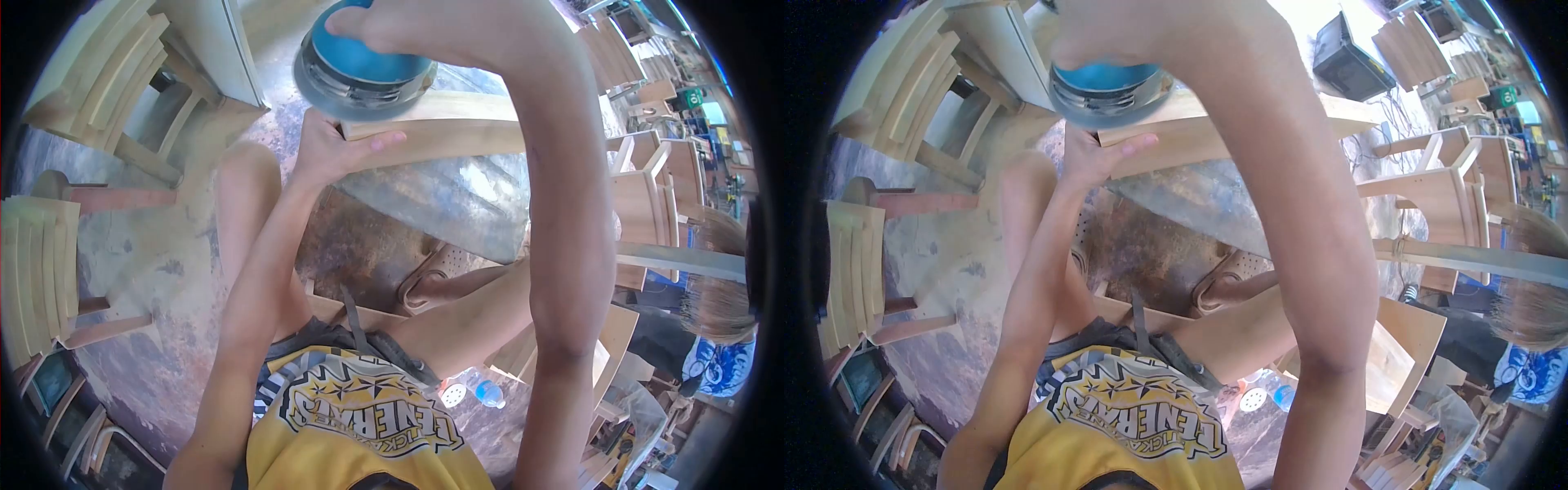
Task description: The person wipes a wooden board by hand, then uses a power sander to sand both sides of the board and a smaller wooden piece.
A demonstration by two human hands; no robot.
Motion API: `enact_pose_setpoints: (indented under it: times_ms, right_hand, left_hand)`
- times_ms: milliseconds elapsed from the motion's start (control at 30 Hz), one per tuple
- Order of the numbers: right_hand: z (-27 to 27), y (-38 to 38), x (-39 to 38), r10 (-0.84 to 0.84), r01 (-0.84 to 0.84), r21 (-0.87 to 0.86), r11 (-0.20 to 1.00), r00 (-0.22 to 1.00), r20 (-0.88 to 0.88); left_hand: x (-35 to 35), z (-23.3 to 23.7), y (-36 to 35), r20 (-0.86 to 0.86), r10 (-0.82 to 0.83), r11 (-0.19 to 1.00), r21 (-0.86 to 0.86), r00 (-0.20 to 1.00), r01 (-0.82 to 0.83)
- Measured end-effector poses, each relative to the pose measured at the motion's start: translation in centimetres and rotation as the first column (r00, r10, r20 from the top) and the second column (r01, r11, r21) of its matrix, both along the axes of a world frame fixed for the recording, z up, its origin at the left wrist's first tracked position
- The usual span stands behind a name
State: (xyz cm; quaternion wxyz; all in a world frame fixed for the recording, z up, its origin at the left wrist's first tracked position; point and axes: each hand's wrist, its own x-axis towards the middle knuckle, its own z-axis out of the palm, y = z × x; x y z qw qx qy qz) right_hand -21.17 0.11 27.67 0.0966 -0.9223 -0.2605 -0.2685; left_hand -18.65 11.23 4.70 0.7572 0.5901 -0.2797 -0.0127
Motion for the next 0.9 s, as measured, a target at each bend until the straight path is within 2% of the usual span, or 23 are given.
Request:
enact_pose_setpoints:
  times_ms: [133,233,300,433,500,533,600,633,733,800,833,900]
  right_hand:
    - [0.8,1.2,-0.3,-0.061,0.058,-0.065,0.996,0.997,-0.051]
    - [1.5,1.7,-0.2,-0.113,0.109,-0.056,0.992,0.991,-0.069]
    - [2.0,1.1,1.0,-0.077,0.069,-0.036,0.997,0.942,-0.326]
    - [1.3,-0.2,-0.6,-0.054,0.051,-0.023,0.998,0.976,-0.212]
    - [0.9,-1.6,-0.7,-0.093,0.082,-0.125,0.989,0.992,-0.083]
    - [1.2,-2.2,-0.7,-0.092,0.081,-0.124,0.989,0.992,-0.082]
    - [2.0,-3.1,-0.6,-0.282,0.287,-0.035,0.957,0.901,-0.33]
    - [2.0,-3.5,-1.1,-0.278,0.284,-0.032,0.958,0.903,-0.328]
    - [1.0,-5.1,-2.7,-0.363,0.355,-0.128,0.926,0.93,-0.05]
    - [1.1,-6.1,-3.4,-0.404,0.394,-0.118,0.912,0.912,-0.073]
    - [1.3,-6.8,-4.0,-0.434,0.423,-0.11,0.899,0.896,-0.097]
    - [1.0,-9.6,-2.9,-0.478,0.465,-0.114,0.878,0.868,-0.138]
  left_hand:
    - [0.0,0.1,0.0,-0.021,-0.041,0.998,-0.047,0.999,0.04]
    - [0.2,0.1,0.0,-0.116,-0.081,0.997,-0.022,0.99,0.079]
    - [-0.2,0.3,-0.1,0.066,0.04,0.999,-0.016,0.997,-0.039]
    - [-0.3,0.4,0.1,0.016,0.017,1.0,0.0,1.0,-0.017]
    - [-0.2,-0.2,0.4,-0.126,-0.092,0.993,0.067,0.988,0.101]
    - [-0.2,-0.2,0.3,-0.126,-0.091,0.993,0.068,0.988,0.1]
    - [-0.2,0.0,0.3,-0.177,-0.138,0.99,0.003,0.974,0.141]
    - [-0.2,0.0,0.4,-0.174,-0.134,0.991,0.005,0.976,0.137]
    - [-0.5,0.9,0.6,-0.171,-0.109,0.991,0.065,0.979,0.121]
    - [-1.6,3.2,0.8,-0.281,0.044,0.959,0.281,0.959,0.039]
    - [-1.9,4.1,0.8,-0.278,0.015,0.96,0.273,0.96,0.064]
    - [-1.9,4.9,1.3,-0.227,0.08,0.903,0.429,0.971,0.026]
